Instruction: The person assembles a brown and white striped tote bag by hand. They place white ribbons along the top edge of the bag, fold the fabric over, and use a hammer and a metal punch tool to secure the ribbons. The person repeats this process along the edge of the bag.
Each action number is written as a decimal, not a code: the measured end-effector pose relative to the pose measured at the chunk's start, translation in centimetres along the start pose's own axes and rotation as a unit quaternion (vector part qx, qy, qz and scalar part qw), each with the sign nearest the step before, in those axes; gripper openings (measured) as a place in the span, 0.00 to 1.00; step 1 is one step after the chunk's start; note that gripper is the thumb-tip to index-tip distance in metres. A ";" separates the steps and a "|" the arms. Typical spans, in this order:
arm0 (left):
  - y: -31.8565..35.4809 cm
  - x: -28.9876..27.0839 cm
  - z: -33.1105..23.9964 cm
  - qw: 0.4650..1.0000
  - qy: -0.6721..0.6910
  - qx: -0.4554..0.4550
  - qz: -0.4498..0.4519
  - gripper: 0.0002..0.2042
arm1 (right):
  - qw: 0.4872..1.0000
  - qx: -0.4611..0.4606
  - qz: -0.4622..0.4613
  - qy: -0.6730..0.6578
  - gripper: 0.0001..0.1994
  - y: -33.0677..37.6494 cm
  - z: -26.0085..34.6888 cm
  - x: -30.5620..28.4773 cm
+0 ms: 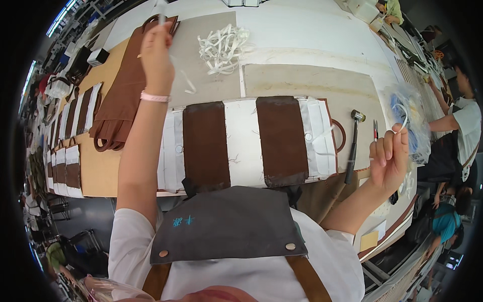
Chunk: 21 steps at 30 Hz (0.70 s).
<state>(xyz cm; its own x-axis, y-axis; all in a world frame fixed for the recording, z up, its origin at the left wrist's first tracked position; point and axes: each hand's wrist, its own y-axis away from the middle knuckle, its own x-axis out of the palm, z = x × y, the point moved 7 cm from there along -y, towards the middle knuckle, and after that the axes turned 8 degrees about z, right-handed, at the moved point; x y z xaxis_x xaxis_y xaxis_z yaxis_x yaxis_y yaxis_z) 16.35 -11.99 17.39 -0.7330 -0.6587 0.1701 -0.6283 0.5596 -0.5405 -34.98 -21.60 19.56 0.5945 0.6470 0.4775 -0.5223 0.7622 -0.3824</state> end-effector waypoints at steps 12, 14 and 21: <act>4.8 5.2 -3.4 0.903 -0.304 0.015 0.304 0.25 | 0.987 0.057 0.050 0.145 0.08 -1.4 -3.6 6.2; 9.8 7.0 -6.4 0.911 -0.141 -0.081 0.379 0.23 | 0.945 0.208 0.088 0.238 0.08 -1.5 -9.3 10.6; 17.8 4.7 -5.7 0.811 0.004 -0.373 0.452 0.08 | 0.837 0.403 0.292 0.227 0.06 0.3 -17.0 16.7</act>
<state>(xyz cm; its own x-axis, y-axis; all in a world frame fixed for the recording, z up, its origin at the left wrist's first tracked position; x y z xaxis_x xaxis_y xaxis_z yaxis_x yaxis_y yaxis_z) 0.25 -2.27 13.28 -0.9816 0.1905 -0.0107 0.1846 0.9621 0.2006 -14.86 -10.22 13.98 0.1689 0.9853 -0.0251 -0.9391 0.1686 0.2994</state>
